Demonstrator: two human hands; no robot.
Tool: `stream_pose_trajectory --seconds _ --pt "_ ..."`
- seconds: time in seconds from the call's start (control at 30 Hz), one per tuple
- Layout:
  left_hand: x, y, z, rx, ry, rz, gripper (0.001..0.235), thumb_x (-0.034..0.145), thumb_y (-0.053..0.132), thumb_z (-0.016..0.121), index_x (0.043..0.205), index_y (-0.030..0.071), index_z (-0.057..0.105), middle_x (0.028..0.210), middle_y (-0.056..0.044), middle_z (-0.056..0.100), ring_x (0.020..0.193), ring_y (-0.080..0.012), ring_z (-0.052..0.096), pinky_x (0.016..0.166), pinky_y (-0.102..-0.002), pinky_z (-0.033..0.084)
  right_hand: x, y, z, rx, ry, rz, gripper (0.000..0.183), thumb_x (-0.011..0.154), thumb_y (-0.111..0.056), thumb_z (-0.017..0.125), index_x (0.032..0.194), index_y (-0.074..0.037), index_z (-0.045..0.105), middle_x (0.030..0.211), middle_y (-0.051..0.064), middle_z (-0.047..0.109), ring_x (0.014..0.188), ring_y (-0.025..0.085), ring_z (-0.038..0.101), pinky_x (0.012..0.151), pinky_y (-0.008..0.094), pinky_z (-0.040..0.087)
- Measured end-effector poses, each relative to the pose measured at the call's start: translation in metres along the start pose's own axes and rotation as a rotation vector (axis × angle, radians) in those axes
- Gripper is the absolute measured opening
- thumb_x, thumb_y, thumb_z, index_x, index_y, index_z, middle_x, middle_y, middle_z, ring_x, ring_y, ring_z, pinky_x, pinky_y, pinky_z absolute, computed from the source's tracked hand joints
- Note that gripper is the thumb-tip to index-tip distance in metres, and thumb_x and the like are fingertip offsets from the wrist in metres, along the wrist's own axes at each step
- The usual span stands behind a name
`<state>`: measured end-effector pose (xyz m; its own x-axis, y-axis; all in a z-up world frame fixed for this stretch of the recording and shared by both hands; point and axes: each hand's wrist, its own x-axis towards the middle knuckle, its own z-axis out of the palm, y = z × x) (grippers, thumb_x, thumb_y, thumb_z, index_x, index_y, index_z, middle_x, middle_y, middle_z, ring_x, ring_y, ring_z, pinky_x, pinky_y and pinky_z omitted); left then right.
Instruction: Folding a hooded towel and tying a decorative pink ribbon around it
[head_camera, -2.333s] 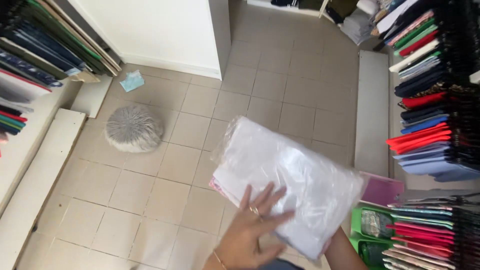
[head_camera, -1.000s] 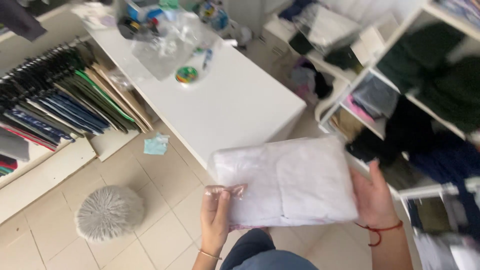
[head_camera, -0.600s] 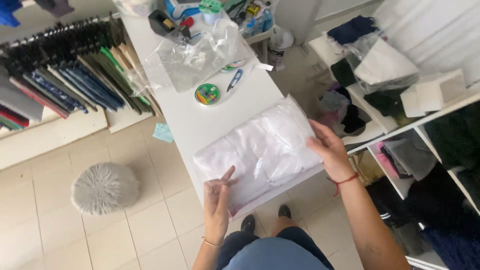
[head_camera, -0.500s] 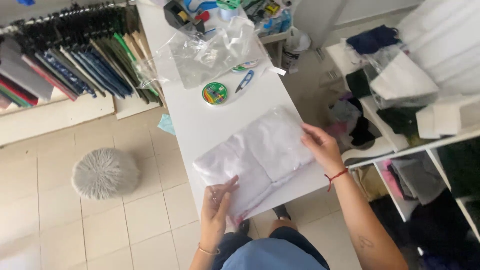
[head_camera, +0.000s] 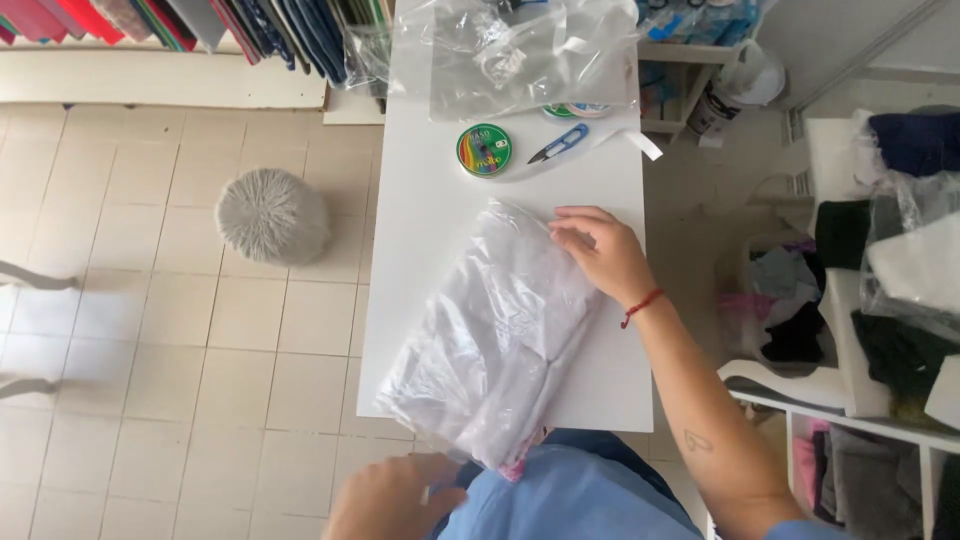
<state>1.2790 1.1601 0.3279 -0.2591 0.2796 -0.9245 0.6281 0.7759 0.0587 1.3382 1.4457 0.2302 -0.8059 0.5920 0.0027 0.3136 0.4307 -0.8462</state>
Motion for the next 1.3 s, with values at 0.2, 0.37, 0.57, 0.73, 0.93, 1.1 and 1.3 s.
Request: stream_pose_trajectory --seconds 0.2,0.37,0.57,0.73,0.93,1.1,1.3 --pt "0.057 0.059 -0.062 -0.04 0.965 0.584 0.023 0.077 0.031 0.057 0.097 0.019 0.057 0.087 -0.002 0.061 0.08 -0.0234 0.061 0.063 -0.036 0.049 -0.027 0.021 -0.017 -0.056 0.185 -0.09 0.016 0.086 -0.012 0.054 0.097 -0.014 0.064 0.099 0.004 0.061 0.095 0.022 0.057 0.08 0.033 0.044" --pt "0.164 0.112 -0.086 0.162 1.205 0.784 0.044 0.068 0.033 0.065 0.107 0.023 0.047 0.114 0.0 0.047 0.121 -0.0223 0.035 0.098 -0.063 0.001 -0.047 0.036 -0.003 0.003 0.17 -0.027 0.022 0.08 -0.017 0.061 0.102 -0.012 0.062 0.101 0.007 0.061 0.095 0.024 0.057 0.077 0.034 0.046" --pt "0.205 0.116 -0.086 -0.013 1.401 0.971 0.015 0.076 0.033 0.056 0.073 0.021 0.049 0.066 0.004 0.059 0.075 -0.0115 0.061 0.097 -0.041 0.031 -0.045 0.04 0.014 0.091 0.239 -0.004 0.024 0.081 -0.011 0.057 0.105 -0.01 0.06 0.103 0.01 0.059 0.099 0.027 0.054 0.083 0.038 0.044" --pt "0.202 0.105 -0.081 -0.046 1.241 0.999 0.015 0.08 0.032 0.054 0.081 0.02 0.046 0.059 0.001 0.056 0.065 -0.0177 0.061 0.071 -0.035 0.048 -0.043 0.044 0.019 0.088 0.266 -0.044 0.02 0.08 -0.008 0.059 0.098 -0.014 0.064 0.097 0.005 0.061 0.097 0.022 0.056 0.082 0.034 0.044" --pt "0.191 0.113 -0.074 0.213 1.212 0.688 0.041 0.059 0.054 0.063 0.071 0.017 0.05 0.056 -0.003 0.058 0.06 -0.0227 0.061 0.069 -0.038 0.04 -0.043 0.035 0.026 0.071 0.367 -0.02 0.013 0.078 -0.009 0.063 0.09 -0.014 0.065 0.089 0.005 0.061 0.09 0.023 0.058 0.079 0.034 0.045" --pt "0.182 0.11 -0.064 0.096 1.208 0.734 0.031 0.062 0.048 0.06 0.073 0.018 0.059 0.065 -0.004 0.058 0.071 -0.0233 0.059 0.073 -0.037 0.039 -0.032 0.045 0.035 0.041 0.282 0.265 0.022 0.07 -0.029 0.071 0.086 -0.018 0.06 0.084 -0.001 0.057 0.089 0.019 0.056 0.081 0.034 0.044" --pt "0.151 0.107 -0.058 -0.011 1.14 1.106 0.023 0.064 0.033 0.06 0.053 0.015 0.049 0.049 -0.007 0.05 0.052 -0.0285 0.055 0.056 -0.038 0.042 -0.025 0.048 0.035 0.078 0.28 0.207 0.025 0.07 -0.033 0.072 0.084 -0.016 0.06 0.081 0.002 0.058 0.085 0.019 0.057 0.079 0.033 0.044"
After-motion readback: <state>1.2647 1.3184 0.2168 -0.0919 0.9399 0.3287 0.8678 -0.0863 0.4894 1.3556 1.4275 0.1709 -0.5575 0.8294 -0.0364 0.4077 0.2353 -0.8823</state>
